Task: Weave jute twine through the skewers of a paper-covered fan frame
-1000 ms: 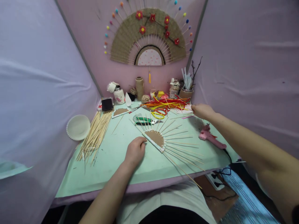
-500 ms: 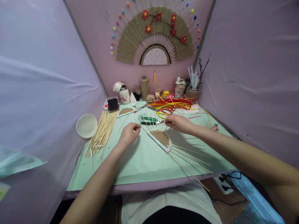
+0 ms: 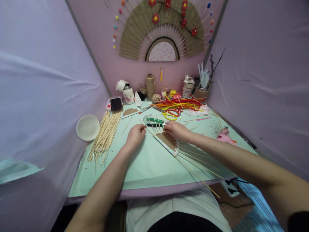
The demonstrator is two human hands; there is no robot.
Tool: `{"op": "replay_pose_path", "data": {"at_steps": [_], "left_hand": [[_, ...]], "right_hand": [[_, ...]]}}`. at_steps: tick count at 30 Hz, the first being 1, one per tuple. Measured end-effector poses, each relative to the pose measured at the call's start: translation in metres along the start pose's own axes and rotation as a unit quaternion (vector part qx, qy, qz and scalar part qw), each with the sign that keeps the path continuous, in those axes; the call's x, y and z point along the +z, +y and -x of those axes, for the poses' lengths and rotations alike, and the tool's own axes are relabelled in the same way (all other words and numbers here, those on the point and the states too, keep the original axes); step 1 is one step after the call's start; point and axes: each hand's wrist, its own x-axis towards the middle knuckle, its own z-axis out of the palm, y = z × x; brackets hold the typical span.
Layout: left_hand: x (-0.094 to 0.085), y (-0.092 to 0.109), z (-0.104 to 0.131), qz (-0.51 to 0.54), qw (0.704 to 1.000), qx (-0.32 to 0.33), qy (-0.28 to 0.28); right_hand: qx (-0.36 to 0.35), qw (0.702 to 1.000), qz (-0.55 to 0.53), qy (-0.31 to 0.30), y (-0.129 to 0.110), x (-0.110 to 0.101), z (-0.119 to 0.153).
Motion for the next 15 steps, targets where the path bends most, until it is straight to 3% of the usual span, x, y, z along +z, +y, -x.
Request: {"op": "replay_pose_path", "data": {"at_steps": [7, 15], "left_hand": [[-0.002, -0.038, -0.039, -0.037, 0.998, -0.039, -0.034], [0.012, -0.029, -0.051, -0.020, 0.998, -0.058, -0.032]], "right_hand": [[0.021, 1.000, -0.020, 0.005, -0.001, 0.000, 0.005], [0.017, 0.999, -0.047, -0.003, -0.010, 0.000, 0.010]]}}
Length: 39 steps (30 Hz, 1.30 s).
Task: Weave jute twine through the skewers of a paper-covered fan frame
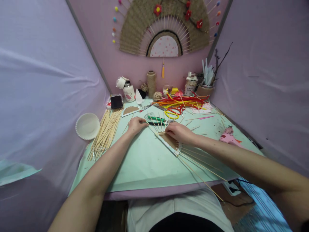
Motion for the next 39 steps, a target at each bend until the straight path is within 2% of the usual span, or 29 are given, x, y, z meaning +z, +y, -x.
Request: {"op": "replay_pose_path", "data": {"at_steps": [5, 16, 20, 27, 32, 36, 39], "left_hand": [[0.005, 0.002, -0.004, 0.030, 1.000, 0.005, -0.004], [0.014, -0.002, -0.005, 0.034, 0.997, 0.051, 0.047], [0.006, -0.014, -0.008, 0.025, 0.997, 0.045, 0.053], [-0.017, -0.038, 0.000, -0.020, 0.996, -0.034, 0.084], [-0.025, -0.037, 0.001, -0.081, 0.986, -0.087, 0.120], [-0.034, -0.038, 0.002, -0.105, 0.976, -0.133, 0.138], [-0.040, -0.026, 0.012, -0.098, 0.969, -0.086, 0.212]], "right_hand": [[0.000, 1.000, -0.001, -0.005, -0.002, 0.001, 0.002], [0.018, 0.999, 0.015, -0.026, -0.019, 0.002, 0.009], [0.002, 0.999, 0.025, -0.037, -0.025, 0.004, 0.013], [-0.015, 0.999, 0.015, -0.044, -0.032, 0.009, 0.014], [-0.015, 0.999, 0.022, -0.043, -0.036, 0.006, 0.014], [0.002, 0.999, 0.039, -0.018, -0.024, -0.003, 0.013], [0.036, 0.999, 0.025, 0.012, -0.008, -0.008, 0.008]]}}
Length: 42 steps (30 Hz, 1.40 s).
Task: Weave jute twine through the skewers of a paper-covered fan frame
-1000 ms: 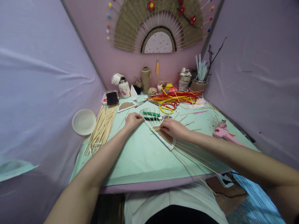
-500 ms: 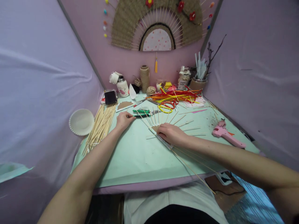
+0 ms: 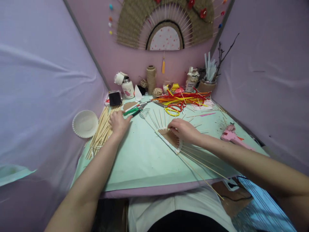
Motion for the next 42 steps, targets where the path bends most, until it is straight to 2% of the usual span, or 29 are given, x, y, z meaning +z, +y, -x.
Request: {"op": "replay_pose_path", "data": {"at_steps": [1, 2, 4, 6, 8, 11, 15, 22, 42], "left_hand": [[-0.003, 0.007, 0.006, 0.029, 0.999, 0.037, 0.023], [-0.006, 0.015, 0.013, 0.070, 0.993, 0.098, 0.016], [-0.007, 0.034, 0.031, 0.147, 0.961, 0.227, -0.060], [-0.003, 0.052, 0.050, 0.164, 0.932, 0.296, -0.132], [0.004, 0.063, 0.066, 0.153, 0.926, 0.304, -0.164], [0.012, 0.065, 0.078, 0.134, 0.926, 0.299, -0.186], [0.013, 0.058, 0.082, 0.129, 0.929, 0.298, -0.175], [0.011, 0.059, 0.096, 0.092, 0.915, 0.351, -0.177], [0.016, 0.060, 0.098, 0.028, 0.907, 0.392, -0.150]], "right_hand": [[0.005, 1.000, -0.008, 0.007, 0.005, 0.000, -0.003], [0.006, 1.000, -0.015, 0.011, 0.008, 0.001, -0.007], [0.000, 1.000, -0.025, 0.009, 0.012, 0.004, -0.013], [-0.007, 1.000, -0.026, 0.003, 0.012, 0.009, -0.018], [-0.009, 1.000, -0.020, -0.004, 0.009, 0.012, -0.019], [-0.009, 1.000, -0.011, -0.006, 0.008, 0.016, -0.017], [-0.003, 1.000, -0.003, -0.008, 0.011, 0.020, -0.015], [-0.013, 1.000, 0.011, -0.004, 0.015, 0.024, -0.016], [-0.008, 0.999, 0.042, -0.009, 0.018, 0.023, -0.008]]}}
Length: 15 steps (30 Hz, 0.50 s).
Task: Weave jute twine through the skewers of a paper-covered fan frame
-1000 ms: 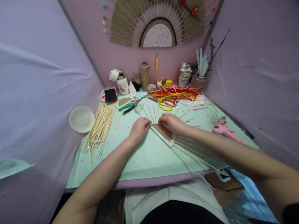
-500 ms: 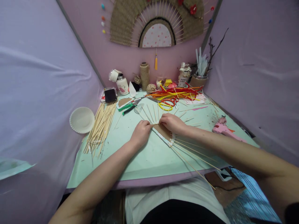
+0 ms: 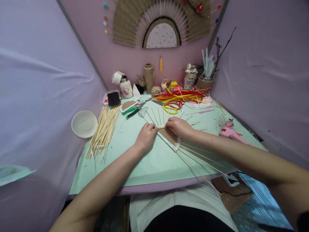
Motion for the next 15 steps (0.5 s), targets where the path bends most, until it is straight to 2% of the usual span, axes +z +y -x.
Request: {"op": "replay_pose_path", "data": {"at_steps": [8, 15], "left_hand": [[-0.007, 0.007, -0.001, -0.042, 0.999, -0.003, -0.024], [-0.007, 0.010, -0.003, -0.056, 0.998, -0.006, -0.040]], "right_hand": [[-0.041, 0.991, 0.116, -0.056, -0.012, -0.012, 0.007], [-0.056, 0.982, 0.156, -0.093, -0.020, -0.018, 0.009]]}}
